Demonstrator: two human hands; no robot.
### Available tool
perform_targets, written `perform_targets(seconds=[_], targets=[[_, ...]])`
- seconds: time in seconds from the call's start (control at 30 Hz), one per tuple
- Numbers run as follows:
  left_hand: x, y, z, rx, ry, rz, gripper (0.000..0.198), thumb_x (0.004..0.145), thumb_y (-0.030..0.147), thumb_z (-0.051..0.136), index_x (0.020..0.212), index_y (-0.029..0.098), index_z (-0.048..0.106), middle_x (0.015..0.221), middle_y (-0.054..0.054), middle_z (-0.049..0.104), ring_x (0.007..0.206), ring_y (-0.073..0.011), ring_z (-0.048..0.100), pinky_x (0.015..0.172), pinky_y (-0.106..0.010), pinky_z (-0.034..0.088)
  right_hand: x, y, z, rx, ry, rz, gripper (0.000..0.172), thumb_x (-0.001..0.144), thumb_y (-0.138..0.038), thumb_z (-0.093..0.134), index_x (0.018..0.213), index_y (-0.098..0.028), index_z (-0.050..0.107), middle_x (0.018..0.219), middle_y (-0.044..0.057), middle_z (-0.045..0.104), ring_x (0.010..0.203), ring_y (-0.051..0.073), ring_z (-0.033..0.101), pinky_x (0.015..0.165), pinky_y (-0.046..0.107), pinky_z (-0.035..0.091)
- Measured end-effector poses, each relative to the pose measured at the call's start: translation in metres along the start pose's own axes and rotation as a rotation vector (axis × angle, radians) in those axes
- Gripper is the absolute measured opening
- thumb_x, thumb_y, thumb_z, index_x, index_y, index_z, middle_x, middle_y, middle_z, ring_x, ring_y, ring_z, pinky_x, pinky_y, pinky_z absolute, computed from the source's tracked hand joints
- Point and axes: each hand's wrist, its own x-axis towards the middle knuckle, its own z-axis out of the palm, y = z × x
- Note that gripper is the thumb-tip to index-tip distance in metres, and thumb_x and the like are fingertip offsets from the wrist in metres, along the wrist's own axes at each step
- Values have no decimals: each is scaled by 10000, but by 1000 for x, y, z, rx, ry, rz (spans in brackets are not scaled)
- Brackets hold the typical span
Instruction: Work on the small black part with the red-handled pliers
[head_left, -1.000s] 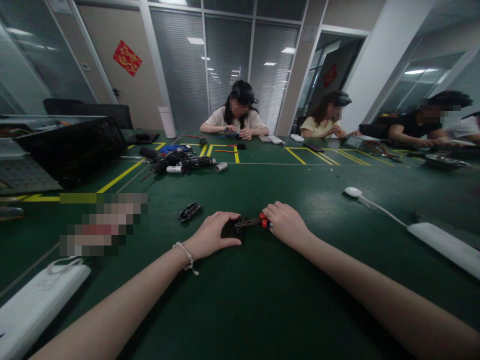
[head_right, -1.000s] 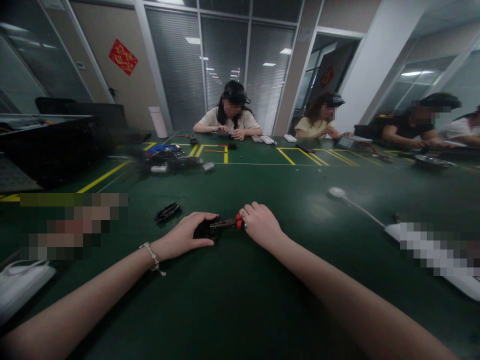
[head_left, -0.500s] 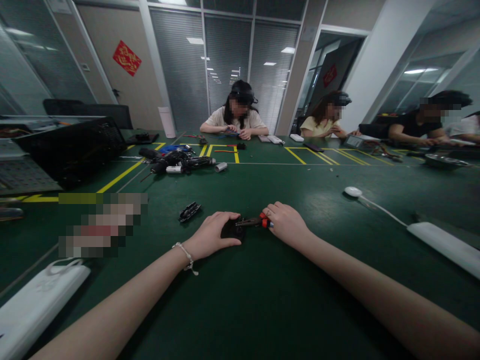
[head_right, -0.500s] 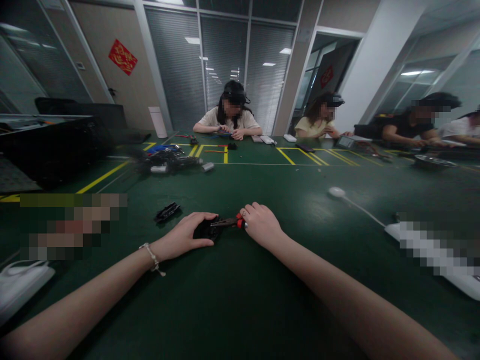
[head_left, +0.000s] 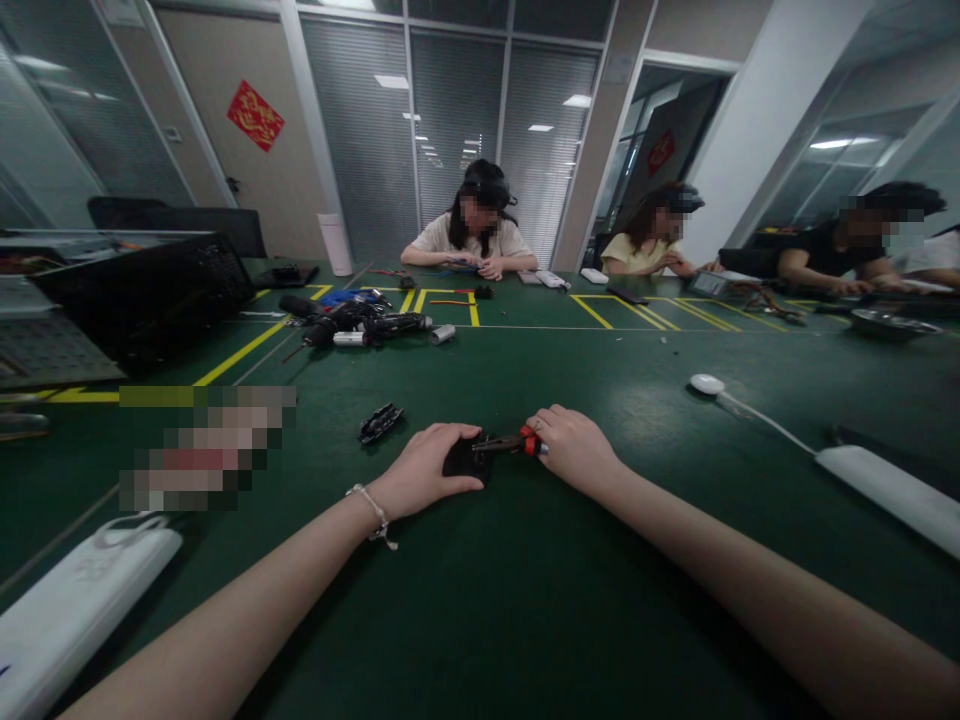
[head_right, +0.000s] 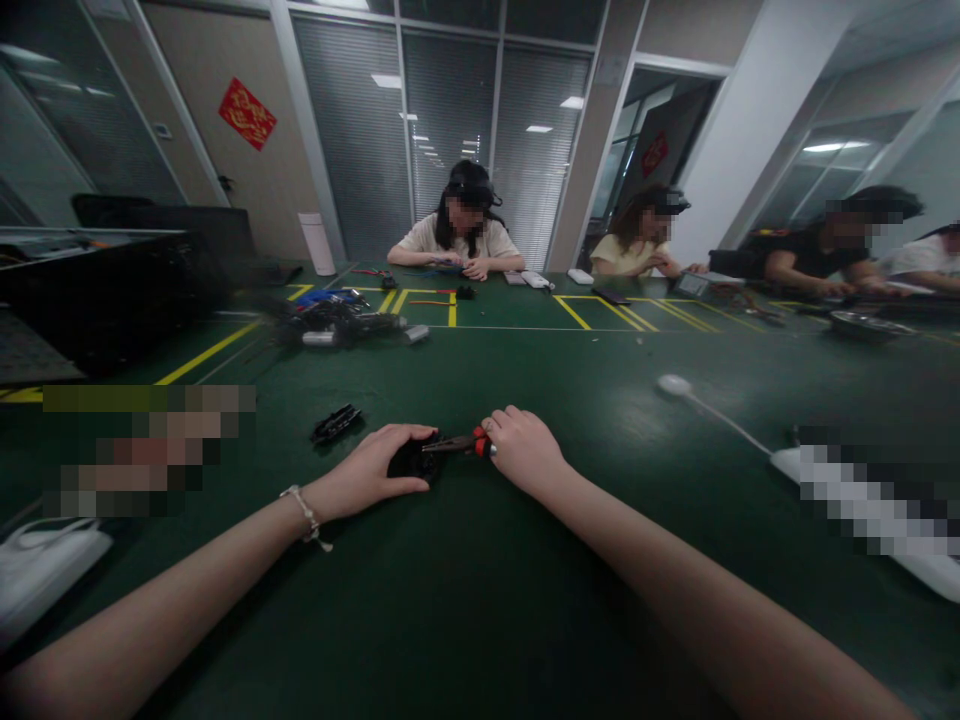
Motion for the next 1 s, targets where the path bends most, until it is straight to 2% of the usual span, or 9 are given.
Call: perform_targets(seconds=[1.0], targets=[[0,-1,0,6,1,0,552,698,429,616,1175,263,394,1207,-22,463,1108,-231,401,921,-371,301,0,-1,-2,8,26,10,269,685,-157,536,951,-136,568,873,65,583,774,174,483,686,277,383]])
